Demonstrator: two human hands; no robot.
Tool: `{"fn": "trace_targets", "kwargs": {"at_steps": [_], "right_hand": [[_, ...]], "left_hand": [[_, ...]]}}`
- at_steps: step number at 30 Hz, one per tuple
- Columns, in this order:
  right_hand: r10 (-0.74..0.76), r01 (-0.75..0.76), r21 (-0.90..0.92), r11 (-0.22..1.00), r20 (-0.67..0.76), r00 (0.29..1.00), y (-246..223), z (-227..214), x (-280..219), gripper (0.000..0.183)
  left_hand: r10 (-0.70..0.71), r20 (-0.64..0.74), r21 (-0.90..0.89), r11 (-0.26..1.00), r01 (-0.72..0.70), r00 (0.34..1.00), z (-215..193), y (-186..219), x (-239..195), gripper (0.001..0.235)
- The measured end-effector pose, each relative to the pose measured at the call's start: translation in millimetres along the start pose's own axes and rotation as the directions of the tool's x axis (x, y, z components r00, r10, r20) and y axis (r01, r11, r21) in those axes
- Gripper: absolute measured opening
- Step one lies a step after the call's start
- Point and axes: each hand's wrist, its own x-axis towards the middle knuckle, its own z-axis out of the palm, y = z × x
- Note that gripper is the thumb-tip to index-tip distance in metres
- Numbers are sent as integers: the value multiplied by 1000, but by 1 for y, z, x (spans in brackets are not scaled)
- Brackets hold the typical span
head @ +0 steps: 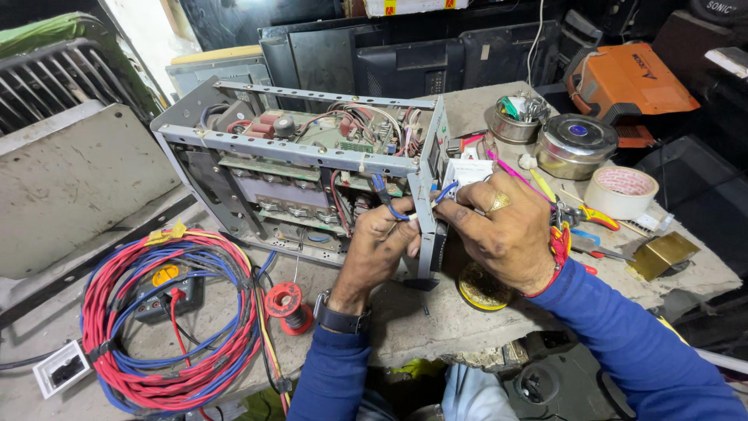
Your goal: The person strips the ends of a black wire using pliers, then inserts the wire into a white plastic connector attached to an open electronic chassis. They use a screwdriver to tighten the connector terminals and repeatedly check the connection by pulling on the wire.
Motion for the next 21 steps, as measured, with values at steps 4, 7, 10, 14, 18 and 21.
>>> {"fn": "trace_targets", "kwargs": {"at_steps": [4, 7, 10, 14, 18, 21], "right_hand": [[30, -31, 23, 999, 31, 999, -5, -5, 2, 33], [-13, 16, -22, 1000, 128, 992, -10, -14, 1, 52], [-14, 17, -17, 1000, 130, 991, -10, -14, -2, 58], [10, -10, 107, 994, 2, 1000, -7, -7, -12, 44], [6, 1, 214, 977, -33, 999, -2, -2, -17, 35], [-51, 54, 196, 979, -21, 998, -3, 1, -19, 41]], "left_hand": [[-16, -95, -47, 999, 11, 995, 4, -12, 4, 22], [-35, -151, -54, 998, 27, 988, 7, -15, 3, 23], [-43, -126, -93, 995, 31, 991, 4, -15, 4, 22], [-63, -77, -66, 996, 58, 995, 0, -17, 5, 18], [-59, -38, -38, 998, 57, 998, -3, -15, 6, 19], [-70, 14, -34, 997, 71, 997, -8, -11, 5, 19]]}}
